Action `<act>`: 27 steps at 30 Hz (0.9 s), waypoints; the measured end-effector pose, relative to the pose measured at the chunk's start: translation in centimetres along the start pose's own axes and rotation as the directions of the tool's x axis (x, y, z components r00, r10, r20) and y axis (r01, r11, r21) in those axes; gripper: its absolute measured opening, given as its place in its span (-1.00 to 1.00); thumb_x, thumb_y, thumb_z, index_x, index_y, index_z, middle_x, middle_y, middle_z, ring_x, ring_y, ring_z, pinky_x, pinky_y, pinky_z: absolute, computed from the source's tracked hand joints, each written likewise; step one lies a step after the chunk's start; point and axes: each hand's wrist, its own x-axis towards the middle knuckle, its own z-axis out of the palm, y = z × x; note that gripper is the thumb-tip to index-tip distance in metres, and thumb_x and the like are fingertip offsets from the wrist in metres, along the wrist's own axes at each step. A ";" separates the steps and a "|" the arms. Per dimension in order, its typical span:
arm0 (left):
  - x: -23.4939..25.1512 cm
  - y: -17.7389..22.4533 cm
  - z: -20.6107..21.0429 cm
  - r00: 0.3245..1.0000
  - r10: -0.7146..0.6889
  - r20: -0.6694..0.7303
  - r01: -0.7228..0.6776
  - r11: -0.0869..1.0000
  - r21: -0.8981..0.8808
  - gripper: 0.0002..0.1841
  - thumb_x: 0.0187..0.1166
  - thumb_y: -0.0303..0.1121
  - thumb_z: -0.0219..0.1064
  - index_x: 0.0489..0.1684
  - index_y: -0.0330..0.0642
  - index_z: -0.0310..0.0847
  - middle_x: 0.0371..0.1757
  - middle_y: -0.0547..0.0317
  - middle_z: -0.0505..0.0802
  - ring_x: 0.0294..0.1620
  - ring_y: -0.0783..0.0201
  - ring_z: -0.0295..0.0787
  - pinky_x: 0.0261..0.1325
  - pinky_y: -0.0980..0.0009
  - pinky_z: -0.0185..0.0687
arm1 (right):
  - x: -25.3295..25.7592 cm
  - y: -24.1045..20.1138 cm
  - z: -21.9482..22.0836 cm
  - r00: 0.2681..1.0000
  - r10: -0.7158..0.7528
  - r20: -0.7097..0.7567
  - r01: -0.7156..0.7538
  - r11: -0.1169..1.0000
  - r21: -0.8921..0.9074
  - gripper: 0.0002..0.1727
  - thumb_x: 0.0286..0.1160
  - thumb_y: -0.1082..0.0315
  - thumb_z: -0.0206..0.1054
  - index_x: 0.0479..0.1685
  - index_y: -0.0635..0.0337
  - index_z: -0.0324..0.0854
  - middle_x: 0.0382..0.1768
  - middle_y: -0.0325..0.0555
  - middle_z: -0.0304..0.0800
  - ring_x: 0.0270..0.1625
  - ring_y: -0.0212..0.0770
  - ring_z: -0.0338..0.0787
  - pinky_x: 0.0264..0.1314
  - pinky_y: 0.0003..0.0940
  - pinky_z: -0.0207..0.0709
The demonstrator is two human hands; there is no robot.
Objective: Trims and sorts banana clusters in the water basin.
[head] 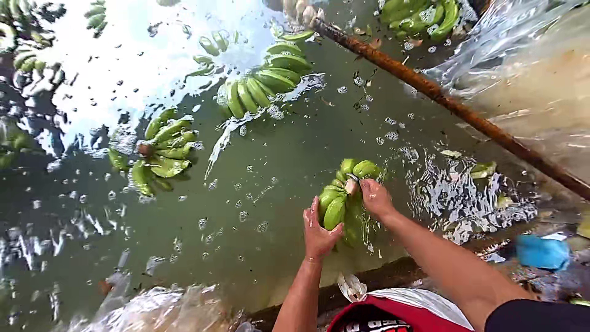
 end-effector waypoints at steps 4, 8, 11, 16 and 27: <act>0.9 3.3 2.2 1.000 -0.021 0.001 0.020 0.963 0.270 0.04 0.08 -0.25 0.68 0.72 -0.46 0.25 0.51 -0.61 0.52 0.55 -0.50 0.43 0.56 -0.29 0.33 | 0.4 0.1 -1.4 0.991 0.105 0.087 -0.095 0.989 -0.111 -0.42 0.97 0.16 -0.24 0.48 0.49 0.45 0.33 0.48 0.65 0.43 0.35 0.67 0.50 0.24 0.41; 2.3 2.4 3.5 0.997 -0.001 0.082 -0.025 0.949 0.315 0.11 0.08 -0.24 0.68 0.78 -0.44 0.14 0.55 -0.60 0.50 0.56 -0.50 0.42 0.56 -0.30 0.32 | -3.2 1.9 -1.9 0.947 0.204 0.247 -0.294 0.859 0.419 -0.53 0.98 0.11 -0.27 -0.04 0.25 0.45 -0.50 -0.26 0.36 -0.58 -0.41 0.40 -0.48 -0.55 0.35; 1.8 1.6 4.2 0.995 0.034 0.091 -0.061 0.950 0.307 0.11 0.07 -0.23 0.69 0.76 -0.46 0.16 0.56 -0.62 0.48 0.56 -0.53 0.42 0.55 -0.32 0.32 | -3.7 2.8 -3.2 0.963 0.219 0.159 -0.266 0.876 0.403 -0.57 0.98 0.15 -0.21 -0.05 0.27 0.46 -0.50 -0.24 0.40 -0.56 -0.43 0.45 -0.44 -0.58 0.42; 1.7 3.1 3.5 0.987 0.159 0.023 -0.158 0.938 0.308 0.11 -0.01 -0.21 0.70 0.70 -0.53 0.23 0.43 -0.61 0.60 0.46 -0.52 0.53 0.46 -0.34 0.40 | -0.4 2.9 -5.2 0.997 0.075 0.001 -0.073 0.971 -0.227 -0.47 0.95 0.17 -0.12 0.23 0.56 0.55 0.15 0.54 0.71 0.35 0.44 0.68 0.40 0.34 0.41; 2.5 6.6 3.9 0.994 0.099 -0.054 -0.067 0.902 0.426 0.15 0.01 -0.21 0.73 0.79 -0.37 0.17 0.40 -0.55 0.64 0.44 -0.48 0.55 0.46 -0.35 0.36 | 0.1 1.5 -0.6 0.975 0.193 0.108 -0.199 0.979 0.047 -0.43 0.98 0.17 -0.30 0.36 0.51 0.46 0.02 0.37 0.67 0.04 0.18 0.71 0.22 0.07 0.52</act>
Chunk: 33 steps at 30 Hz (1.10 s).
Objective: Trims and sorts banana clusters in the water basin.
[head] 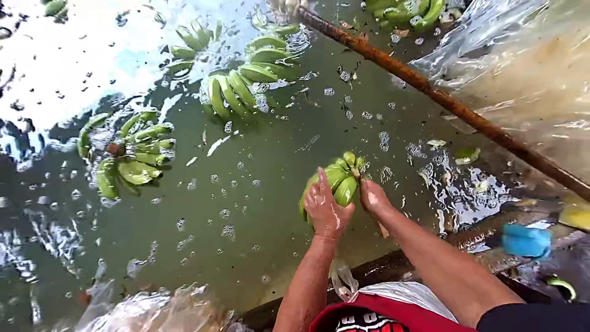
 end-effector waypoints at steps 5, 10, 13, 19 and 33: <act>-0.3 -1.8 1.4 0.998 0.056 0.020 -0.057 0.996 0.067 0.13 0.02 -0.21 0.74 0.78 -0.34 0.20 0.45 -0.58 0.60 0.48 -0.51 0.52 0.49 -0.35 0.34 | -1.2 0.4 0.8 0.963 0.206 0.177 -0.264 0.859 0.438 -0.56 0.98 0.04 -0.26 -0.13 0.16 0.35 -0.60 -0.30 0.24 -0.70 -0.41 0.27 -0.63 -0.55 0.28; -0.8 -4.3 2.8 0.988 0.153 -0.028 -0.152 0.987 0.045 0.05 -0.01 -0.24 0.75 0.67 -0.44 0.35 0.38 -0.57 0.66 0.42 -0.53 0.58 0.46 -0.38 0.39 | -1.5 0.5 0.6 0.913 0.272 0.306 -0.406 0.695 0.594 -0.60 0.97 0.05 -0.20 -0.21 0.09 0.32 -0.67 -0.35 0.24 -0.77 -0.47 0.25 -0.73 -0.62 0.25; 0.9 -5.7 3.0 0.993 0.118 -0.003 -0.118 0.991 -0.057 0.12 -0.04 -0.28 0.77 0.73 -0.42 0.26 0.49 -0.59 0.56 0.50 -0.53 0.50 0.49 -0.38 0.36 | -1.3 -0.5 0.3 0.913 0.257 0.315 -0.402 0.693 0.598 -0.61 0.96 0.03 -0.20 -0.20 0.07 0.29 -0.66 -0.35 0.22 -0.77 -0.48 0.24 -0.73 -0.64 0.23; 2.7 -7.7 2.2 0.997 0.074 0.008 -0.071 0.980 -0.186 0.21 -0.07 -0.35 0.77 0.76 -0.54 0.08 0.50 -0.65 0.50 0.54 -0.51 0.43 0.57 -0.28 0.33 | -1.5 -3.2 -0.2 0.961 0.146 0.236 -0.238 0.871 0.429 -0.55 0.97 0.04 -0.23 -0.11 0.19 0.37 -0.58 -0.30 0.26 -0.68 -0.44 0.29 -0.59 -0.60 0.30; 10.3 -6.5 -1.9 0.937 -0.300 0.177 0.347 0.857 -0.381 -0.17 0.36 -0.36 0.61 0.64 -0.48 0.28 0.48 -0.51 0.58 0.56 -0.31 0.50 0.60 -0.17 0.38 | -1.7 -6.8 -1.1 0.981 -0.024 0.192 -0.026 0.967 0.255 -0.45 0.97 -0.02 -0.28 0.12 0.27 0.47 -0.45 -0.17 0.36 -0.57 -0.31 0.36 -0.47 -0.40 0.35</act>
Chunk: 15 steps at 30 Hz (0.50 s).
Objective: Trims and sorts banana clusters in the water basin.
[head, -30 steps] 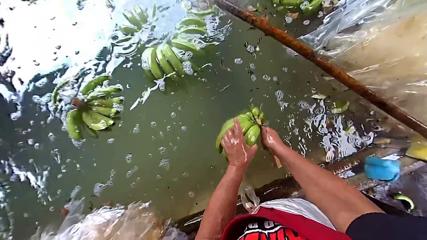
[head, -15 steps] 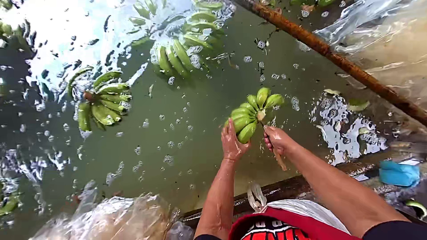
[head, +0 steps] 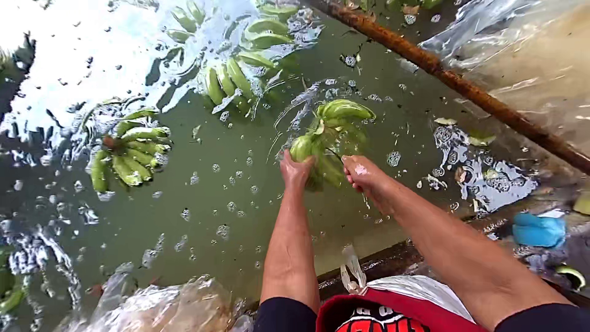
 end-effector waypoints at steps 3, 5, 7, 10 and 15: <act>0.3 0.0 0.0 0.972 -0.235 0.002 0.224 0.922 -0.316 -0.24 0.54 -0.25 0.48 0.65 -0.45 0.20 0.37 -0.43 0.66 0.34 -0.20 0.66 0.37 -0.13 0.60 | 0.5 2.5 -3.2 0.995 -0.012 -0.097 0.025 0.991 0.128 -0.45 0.96 -0.04 -0.24 0.12 0.27 0.49 -0.49 -0.20 0.37 -0.59 -0.35 0.38 -0.47 -0.44 0.39; -1.7 -1.7 1.1 0.959 -0.281 0.039 0.271 0.867 -0.419 -0.21 0.63 -0.20 0.41 0.74 -0.31 0.03 0.40 -0.39 0.63 0.30 -0.18 0.67 0.27 -0.10 0.65 | 1.7 6.0 -6.0 0.986 0.040 -0.161 0.002 0.968 0.253 -0.50 0.95 -0.03 -0.22 -0.03 0.19 0.45 -0.55 -0.28 0.37 -0.64 -0.41 0.40 -0.53 -0.52 0.43; -4.5 -3.7 2.5 0.943 -0.312 0.118 0.331 0.829 -0.451 -0.19 0.70 -0.17 0.35 0.81 -0.22 -0.11 0.50 -0.39 0.56 0.35 -0.18 0.66 0.25 -0.07 0.68 | 2.5 9.8 -7.8 0.958 0.176 -0.225 -0.088 0.931 0.353 -0.54 0.96 0.00 -0.18 0.01 0.20 0.44 -0.54 -0.28 0.41 -0.64 -0.43 0.45 -0.53 -0.53 0.47; -8.0 -5.9 2.9 0.879 -0.379 0.288 0.475 0.738 -0.479 -0.37 0.87 -0.14 0.06 0.80 -0.29 -0.01 0.62 -0.34 0.46 0.42 -0.10 0.57 0.32 0.04 0.56 | 2.1 13.8 -8.7 0.898 0.345 -0.275 -0.235 0.902 0.363 -0.58 0.97 0.11 -0.17 0.32 0.26 0.39 -0.36 -0.18 0.46 -0.56 -0.38 0.51 -0.46 -0.48 0.51; -5.7 -9.9 -0.9 0.946 -0.322 0.021 0.234 0.639 -0.732 -0.43 0.92 -0.18 -0.14 0.84 -0.19 -0.10 0.61 -0.28 0.46 0.42 -0.02 0.58 0.34 0.04 0.59 | -0.3 12.7 -7.7 0.957 0.184 -0.225 -0.180 0.983 0.036 -0.47 0.98 0.08 -0.24 0.32 0.38 0.44 -0.27 -0.09 0.49 -0.42 -0.34 0.54 -0.28 -0.41 0.51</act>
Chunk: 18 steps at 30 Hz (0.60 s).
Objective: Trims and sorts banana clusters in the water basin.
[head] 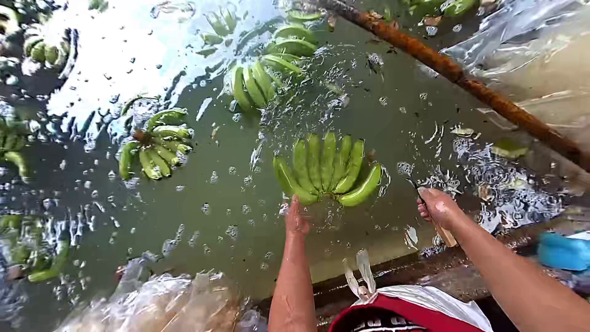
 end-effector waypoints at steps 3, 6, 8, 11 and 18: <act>1.5 0.5 -1.5 0.999 -0.030 -0.012 0.030 0.997 0.070 -0.41 0.87 -0.21 0.02 0.84 -0.12 -0.05 0.43 -0.32 0.62 0.23 -0.06 0.72 0.18 0.00 0.71 | -1.2 -1.5 2.0 0.970 -0.201 0.135 0.231 0.934 -0.271 -0.45 0.98 0.16 -0.22 0.34 0.52 0.48 -0.02 0.31 0.67 -0.07 0.05 0.73 0.14 -0.03 0.57; -0.7 -0.2 -1.9 0.990 -0.114 0.077 0.106 0.988 0.111 -0.46 0.87 -0.26 -0.02 0.76 -0.25 -0.01 0.24 -0.24 0.70 0.07 0.05 0.77 0.08 0.10 0.74 | -2.4 -3.4 4.8 0.919 -0.334 0.210 0.394 0.812 -0.430 -0.45 0.96 0.18 -0.17 0.27 0.58 0.52 0.08 0.51 0.70 0.21 0.34 0.73 0.36 0.21 0.45; -2.6 -0.8 -1.3 0.987 -0.131 0.092 0.125 0.990 0.073 -0.51 0.87 -0.26 -0.10 0.70 -0.28 0.02 0.11 -0.16 0.71 -0.07 0.13 0.76 -0.06 0.18 0.74 | -3.0 -5.0 6.2 0.905 -0.377 0.198 0.425 0.761 -0.490 -0.45 0.95 0.17 -0.14 0.25 0.58 0.54 0.15 0.55 0.69 0.33 0.41 0.69 0.42 0.28 0.41; -5.8 -1.7 0.9 0.991 -0.132 0.023 0.133 0.990 -0.051 -0.53 0.85 -0.34 -0.02 0.66 -0.31 0.06 0.07 -0.15 0.71 -0.10 0.14 0.77 -0.08 0.22 0.75 | -2.7 -6.5 7.5 0.898 -0.422 0.128 0.416 0.715 -0.562 -0.46 0.94 0.15 -0.08 0.20 0.55 0.58 0.14 0.52 0.72 0.32 0.43 0.71 0.36 0.33 0.45; -9.1 -2.3 6.4 0.977 -0.159 -0.138 0.128 0.969 -0.213 -0.50 0.78 -0.40 0.19 0.62 -0.36 0.16 0.16 -0.29 0.70 -0.02 0.00 0.77 -0.04 0.15 0.78 | -1.2 -8.4 7.6 0.928 -0.350 0.132 0.348 0.677 -0.649 -0.44 0.95 0.08 -0.13 0.24 0.46 0.55 0.15 0.48 0.73 0.32 0.43 0.72 0.31 0.37 0.49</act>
